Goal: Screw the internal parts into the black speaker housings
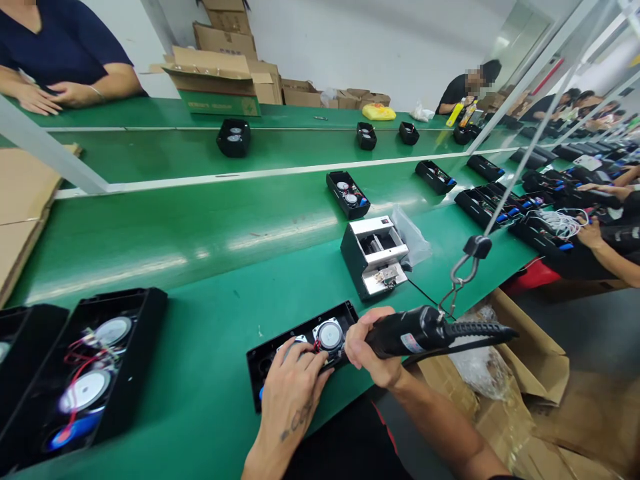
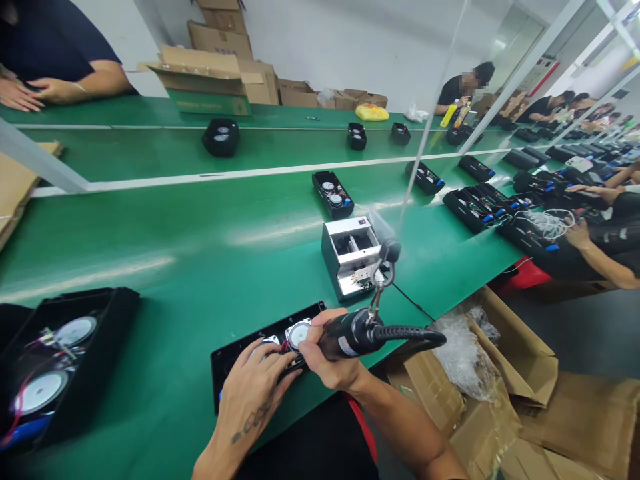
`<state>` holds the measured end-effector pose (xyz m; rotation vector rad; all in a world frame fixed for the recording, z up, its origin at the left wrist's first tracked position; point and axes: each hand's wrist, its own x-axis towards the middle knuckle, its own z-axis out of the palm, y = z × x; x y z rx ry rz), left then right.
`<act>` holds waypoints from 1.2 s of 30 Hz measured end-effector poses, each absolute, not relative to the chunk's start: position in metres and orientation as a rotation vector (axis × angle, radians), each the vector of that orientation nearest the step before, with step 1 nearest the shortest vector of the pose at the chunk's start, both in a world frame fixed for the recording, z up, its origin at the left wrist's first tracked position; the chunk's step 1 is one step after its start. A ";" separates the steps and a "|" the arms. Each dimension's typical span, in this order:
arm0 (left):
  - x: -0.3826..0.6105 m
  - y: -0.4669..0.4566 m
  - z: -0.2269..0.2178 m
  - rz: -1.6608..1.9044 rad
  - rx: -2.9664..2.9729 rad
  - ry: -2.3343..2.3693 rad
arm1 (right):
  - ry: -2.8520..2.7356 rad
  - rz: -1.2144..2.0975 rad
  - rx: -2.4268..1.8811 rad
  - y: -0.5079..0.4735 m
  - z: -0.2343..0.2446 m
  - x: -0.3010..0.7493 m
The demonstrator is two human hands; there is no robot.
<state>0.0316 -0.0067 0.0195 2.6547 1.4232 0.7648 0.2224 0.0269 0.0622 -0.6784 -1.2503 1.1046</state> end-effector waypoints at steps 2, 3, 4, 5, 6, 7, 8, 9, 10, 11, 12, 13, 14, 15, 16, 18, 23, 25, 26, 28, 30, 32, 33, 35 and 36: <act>0.031 -0.007 0.019 0.767 2.671 1.416 | -1.275 1.036 -0.598 0.029 0.071 0.222; 0.030 -0.006 0.019 0.772 2.674 1.422 | -1.279 1.023 -0.567 0.029 0.075 0.222; 0.030 -0.006 0.020 0.780 2.670 1.435 | -1.274 1.027 -0.545 0.029 0.079 0.222; 0.030 -0.006 0.021 0.799 2.662 1.446 | -1.262 1.034 -0.520 0.029 0.082 0.222; 0.031 -0.006 0.023 0.825 2.648 1.458 | -1.248 1.042 -0.495 0.029 0.085 0.223; 0.033 -0.006 0.024 0.855 2.633 1.466 | -1.232 1.050 -0.476 0.028 0.087 0.223; 0.035 -0.006 0.025 0.885 2.614 1.466 | -1.219 1.057 -0.461 0.027 0.089 0.224; 0.037 -0.006 0.026 0.917 2.595 1.459 | -1.205 1.064 -0.450 0.026 0.091 0.224; 0.039 -0.006 0.027 0.947 2.574 1.446 | -1.193 1.073 -0.448 0.024 0.093 0.225; 0.042 -0.006 0.027 0.978 2.552 1.434 | -1.179 1.083 -0.455 0.023 0.095 0.225; 0.044 -0.007 0.026 1.008 2.531 1.422 | -1.163 1.085 -0.465 0.022 0.098 0.226; 0.045 -0.007 0.026 1.034 2.514 1.406 | -1.143 1.078 -0.477 0.020 0.101 0.227; 0.046 -0.007 0.026 1.054 2.500 1.396 | -1.120 1.067 -0.494 0.019 0.104 0.228; 0.047 -0.007 0.026 1.071 2.488 1.391 | -1.094 1.052 -0.513 0.018 0.107 0.229; 0.047 -0.007 0.026 1.082 2.478 1.388 | -1.071 1.037 -0.525 0.017 0.109 0.230; 0.045 -0.008 0.028 1.098 2.464 1.378 | -1.037 1.021 -0.532 0.016 0.112 0.231; 0.039 -0.007 0.031 1.061 2.506 1.314 | -1.033 1.054 -0.492 0.016 0.114 0.231; 0.037 -0.006 0.030 1.007 2.548 1.289 | -1.054 1.065 -0.460 0.016 0.114 0.230; 0.036 -0.006 0.029 0.983 2.563 1.284 | -1.071 1.070 -0.443 0.016 0.114 0.230; 0.037 -0.007 0.027 0.968 2.573 1.295 | -1.109 1.071 -0.417 0.015 0.113 0.230; 0.038 -0.007 0.025 0.956 2.581 1.318 | -1.163 1.067 -0.418 0.015 0.110 0.230; 0.039 -0.008 0.024 0.907 2.593 1.376 | -1.235 1.052 -0.447 0.017 0.106 0.230; 0.039 -0.008 0.024 0.867 2.597 1.416 | -1.266 1.043 -0.464 0.017 0.103 0.230; 0.039 -0.009 0.023 0.792 2.593 1.489 | -1.290 1.023 -0.497 0.020 0.097 0.230; 0.038 -0.009 0.022 0.774 2.595 1.495 | -1.287 1.014 -0.513 0.021 0.094 0.229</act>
